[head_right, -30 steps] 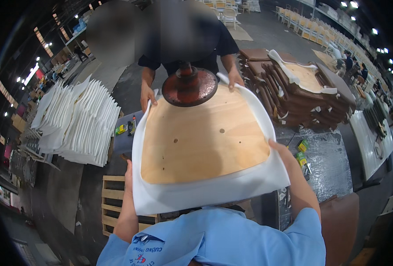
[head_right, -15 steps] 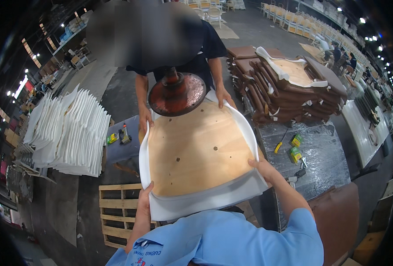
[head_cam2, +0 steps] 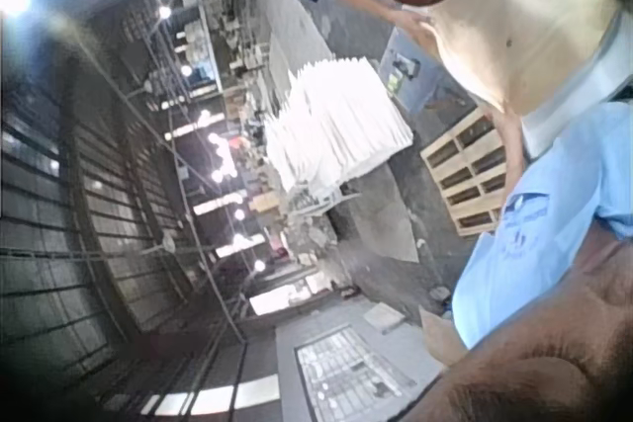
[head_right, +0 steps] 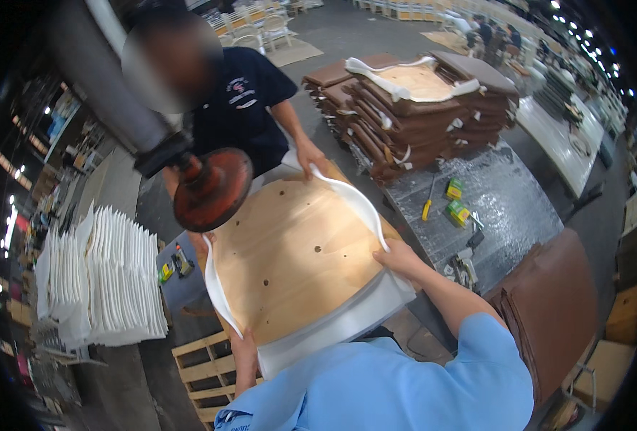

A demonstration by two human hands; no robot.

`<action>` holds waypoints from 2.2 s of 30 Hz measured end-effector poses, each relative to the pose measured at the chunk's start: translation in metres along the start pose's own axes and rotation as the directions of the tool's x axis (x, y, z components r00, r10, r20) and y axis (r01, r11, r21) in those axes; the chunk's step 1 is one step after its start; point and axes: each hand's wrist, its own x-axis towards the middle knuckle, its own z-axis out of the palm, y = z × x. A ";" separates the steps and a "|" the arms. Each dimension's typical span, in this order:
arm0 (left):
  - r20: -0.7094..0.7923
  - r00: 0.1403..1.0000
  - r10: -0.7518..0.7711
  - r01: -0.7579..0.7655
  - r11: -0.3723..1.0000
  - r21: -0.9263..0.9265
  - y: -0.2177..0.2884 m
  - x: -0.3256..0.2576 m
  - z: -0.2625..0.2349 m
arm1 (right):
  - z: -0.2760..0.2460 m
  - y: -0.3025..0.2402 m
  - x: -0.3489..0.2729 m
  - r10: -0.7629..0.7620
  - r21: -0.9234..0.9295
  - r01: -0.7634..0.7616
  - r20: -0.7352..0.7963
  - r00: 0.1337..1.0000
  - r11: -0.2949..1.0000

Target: The person places a white foam pad onto a wooden chair seat base, then uses a pneumatic staple gun to attach the foam around the edges while a coworker assists by holding the material. The person repeats this process on a second seat.

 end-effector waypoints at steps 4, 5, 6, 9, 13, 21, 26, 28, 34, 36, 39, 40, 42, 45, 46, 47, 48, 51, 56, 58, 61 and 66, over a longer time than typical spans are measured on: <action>0.048 0.996 -0.078 0.060 0.953 0.298 0.011 -0.004 0.003 | -0.006 -0.013 -0.008 0.073 -0.084 -0.078 -0.053 0.996 0.993; 0.039 0.998 -0.041 0.024 0.928 0.371 0.011 -0.006 0.005 | -0.006 -0.014 -0.008 0.072 -0.094 -0.077 -0.063 0.995 0.993; 0.029 1.000 -0.005 -0.008 0.898 0.441 0.011 -0.008 0.005 | -0.006 -0.015 -0.008 0.068 -0.105 -0.075 -0.070 0.995 0.992; 0.048 0.997 0.052 -0.070 0.845 0.531 0.008 -0.015 0.001 | -0.005 -0.015 -0.004 0.058 -0.096 -0.064 -0.063 0.996 0.993; 0.178 0.979 0.095 -0.185 0.773 0.606 0.012 -0.027 0.000 | 0.001 -0.003 0.005 -0.015 -0.130 0.004 -0.086 0.996 0.992; -0.058 0.998 0.022 0.006 0.899 0.439 0.008 -0.052 -0.004 | 0.002 0.012 0.002 -0.080 -0.027 0.079 -0.019 0.997 0.996; -0.367 0.917 -0.158 0.223 0.965 0.140 -0.032 -0.028 -0.049 | 0.001 0.018 0.010 -0.103 0.086 0.100 0.033 0.994 0.991; -0.130 0.897 -0.422 0.379 0.886 -0.266 -0.048 -0.022 -0.057 | 0.001 0.026 0.015 -0.123 0.027 0.122 0.016 0.992 0.992; 0.404 0.768 -0.497 0.608 0.365 -0.706 -0.066 -0.056 -0.056 | -0.024 0.056 0.010 0.081 0.494 -0.127 0.113 0.990 0.860; 0.412 0.785 -0.463 0.516 0.121 -0.848 -0.074 -0.094 -0.047 | -0.045 0.075 -0.015 0.103 0.859 -0.243 0.220 0.970 0.451; 0.478 0.786 -0.394 0.491 -0.072 -0.868 -0.072 -0.126 -0.011 | -0.027 0.131 -0.062 0.284 0.760 -0.354 0.231 0.931 0.545; 0.479 0.758 -0.443 0.499 -0.080 -0.863 -0.069 -0.136 0.003 | -0.006 0.132 -0.076 0.327 0.651 -0.417 0.263 0.908 0.634; 0.511 0.664 -0.546 0.606 -0.006 -0.795 -0.042 -0.147 0.026 | 0.030 0.114 -0.101 0.306 0.631 -0.606 0.526 0.793 0.484; 0.558 0.629 -0.541 0.690 0.058 -0.722 -0.013 -0.135 0.039 | 0.072 0.080 -0.111 0.245 0.759 -0.558 0.502 0.830 0.336; 0.546 0.622 -0.561 0.695 0.075 -0.715 -0.006 -0.130 0.040 | 0.080 0.074 -0.104 0.238 0.785 -0.536 0.482 0.843 0.310; 0.529 0.615 -0.585 0.698 0.092 -0.710 -0.003 -0.127 0.039 | 0.085 0.068 -0.100 0.232 0.807 -0.519 0.467 0.853 0.282; 0.511 0.607 -0.609 0.702 0.108 -0.704 0.000 -0.125 0.037 | 0.089 0.064 -0.099 0.259 0.819 -0.482 0.415 0.872 0.311; 0.534 0.670 -0.516 0.691 0.171 -0.702 0.001 -0.120 0.022 | 0.091 0.060 -0.096 0.287 0.818 -0.404 0.305 0.908 0.409; 0.469 0.839 -0.277 0.507 0.083 -0.858 -0.010 -0.139 0.022 | 0.091 0.054 -0.102 0.307 0.810 -0.441 0.338 0.890 0.386; 0.448 0.857 -0.254 0.482 0.092 -0.871 -0.026 -0.141 0.023 | 0.092 0.054 -0.106 0.267 0.793 -0.472 0.394 0.879 0.384; 0.471 0.769 -0.432 0.560 0.101 -0.822 -0.041 -0.138 0.029 | 0.097 0.037 -0.114 0.273 0.689 -0.569 0.501 0.822 0.449; 0.487 0.747 -0.452 0.621 0.215 -0.753 -0.028 -0.107 0.036 | 0.116 0.021 -0.111 0.278 0.568 -0.586 0.538 0.796 0.578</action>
